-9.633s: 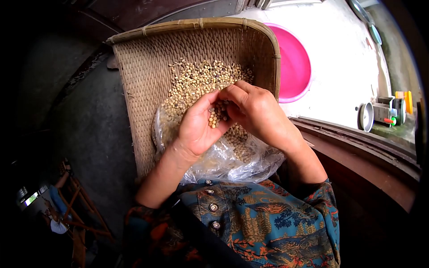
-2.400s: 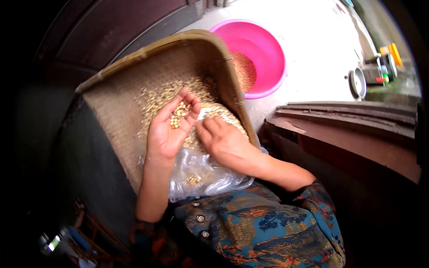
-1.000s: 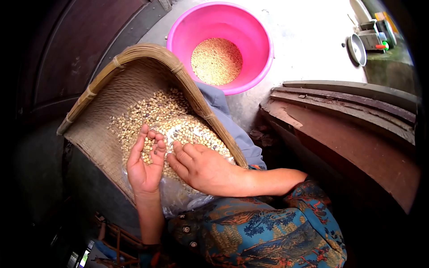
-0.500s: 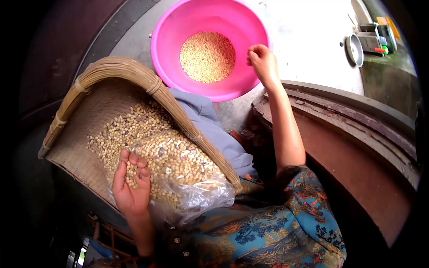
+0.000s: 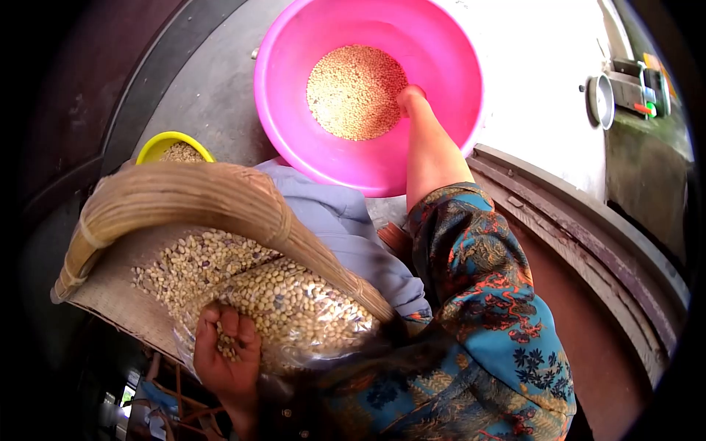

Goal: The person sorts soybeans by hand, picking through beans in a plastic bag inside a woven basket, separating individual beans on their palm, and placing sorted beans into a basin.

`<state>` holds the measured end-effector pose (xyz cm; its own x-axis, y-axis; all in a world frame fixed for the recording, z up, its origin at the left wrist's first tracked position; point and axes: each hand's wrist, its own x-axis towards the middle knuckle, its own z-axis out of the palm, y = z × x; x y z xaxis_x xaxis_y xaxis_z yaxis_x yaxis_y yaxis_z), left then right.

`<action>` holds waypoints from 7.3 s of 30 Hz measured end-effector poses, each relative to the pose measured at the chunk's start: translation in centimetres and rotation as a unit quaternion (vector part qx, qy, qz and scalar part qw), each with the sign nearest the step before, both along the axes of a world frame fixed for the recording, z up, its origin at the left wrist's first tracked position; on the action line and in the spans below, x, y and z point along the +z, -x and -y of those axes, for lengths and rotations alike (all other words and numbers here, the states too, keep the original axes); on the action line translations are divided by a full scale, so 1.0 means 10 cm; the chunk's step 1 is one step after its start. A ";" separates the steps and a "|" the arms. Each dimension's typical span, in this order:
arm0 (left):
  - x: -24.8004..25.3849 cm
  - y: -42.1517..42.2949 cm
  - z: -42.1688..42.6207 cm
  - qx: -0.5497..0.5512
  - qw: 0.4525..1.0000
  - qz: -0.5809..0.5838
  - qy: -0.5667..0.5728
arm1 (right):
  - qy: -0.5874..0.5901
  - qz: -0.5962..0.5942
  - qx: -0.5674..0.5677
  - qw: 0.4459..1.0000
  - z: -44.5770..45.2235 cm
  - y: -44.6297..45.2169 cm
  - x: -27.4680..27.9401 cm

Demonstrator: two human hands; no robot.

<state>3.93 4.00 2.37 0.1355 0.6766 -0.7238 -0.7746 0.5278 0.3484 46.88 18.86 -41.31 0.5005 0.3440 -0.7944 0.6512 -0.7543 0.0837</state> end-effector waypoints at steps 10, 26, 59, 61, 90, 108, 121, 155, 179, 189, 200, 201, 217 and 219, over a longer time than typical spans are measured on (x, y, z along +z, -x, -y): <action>-0.02 0.02 0.09 0.002 0.999 -0.036 0.029 | -0.169 0.095 -0.066 0.979 0.29 0.22 -0.20; -0.02 0.01 0.11 0.007 0.999 -0.023 0.032 | -0.004 -0.045 0.178 0.983 0.03 -0.08 -0.27; -0.07 0.03 0.08 0.000 1.000 0.005 0.017 | -0.064 -0.093 -0.281 0.953 0.18 -0.04 -0.37; -0.07 0.02 0.08 -0.003 1.000 0.005 0.010 | -0.077 -0.081 -0.300 0.947 0.28 -0.01 -0.39; -0.08 0.01 0.02 -0.018 0.998 0.059 -0.017 | -0.155 -0.183 -0.329 0.913 -0.05 0.30 -0.14; -0.09 0.00 0.00 -0.041 0.997 0.060 -0.038 | -0.240 -0.188 -0.061 0.951 0.02 0.23 -0.88; -0.09 0.01 0.02 -0.014 0.998 0.061 -0.023 | -0.250 -0.140 -0.176 0.942 -0.07 0.51 -0.37; -0.07 0.02 0.07 0.008 0.999 0.035 0.000 | -0.078 -0.302 0.347 0.885 0.09 1.61 -0.23; -0.08 0.02 0.06 -0.015 1.000 0.010 0.001 | -0.273 -0.089 -0.225 0.931 0.21 0.54 -0.61; -0.12 0.00 -0.02 -0.061 0.996 0.047 -0.051 | -0.242 -0.063 -0.118 0.961 0.23 0.55 -0.39; -0.14 0.01 -0.04 -0.060 0.996 0.056 -0.044 | -0.261 -0.057 -0.120 0.956 0.28 0.53 -0.55; -0.14 0.02 -0.03 -0.059 0.996 0.056 -0.043 | -0.259 -0.054 -0.115 0.957 0.28 0.53 -0.55; -0.12 -0.01 0.01 -0.015 1.000 -0.008 0.025 | -0.265 -0.326 -0.356 0.835 -0.19 0.67 0.22; -0.09 -0.06 -0.01 -0.025 0.999 -0.006 0.034 | -0.306 -0.447 -0.402 0.738 -0.33 0.73 0.65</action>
<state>4.53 4.07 1.45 0.1589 0.6184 -0.7696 -0.7431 0.5882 0.3191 39.57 22.20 -34.83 0.1073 0.6528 -0.7499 -0.4393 -0.6455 -0.6247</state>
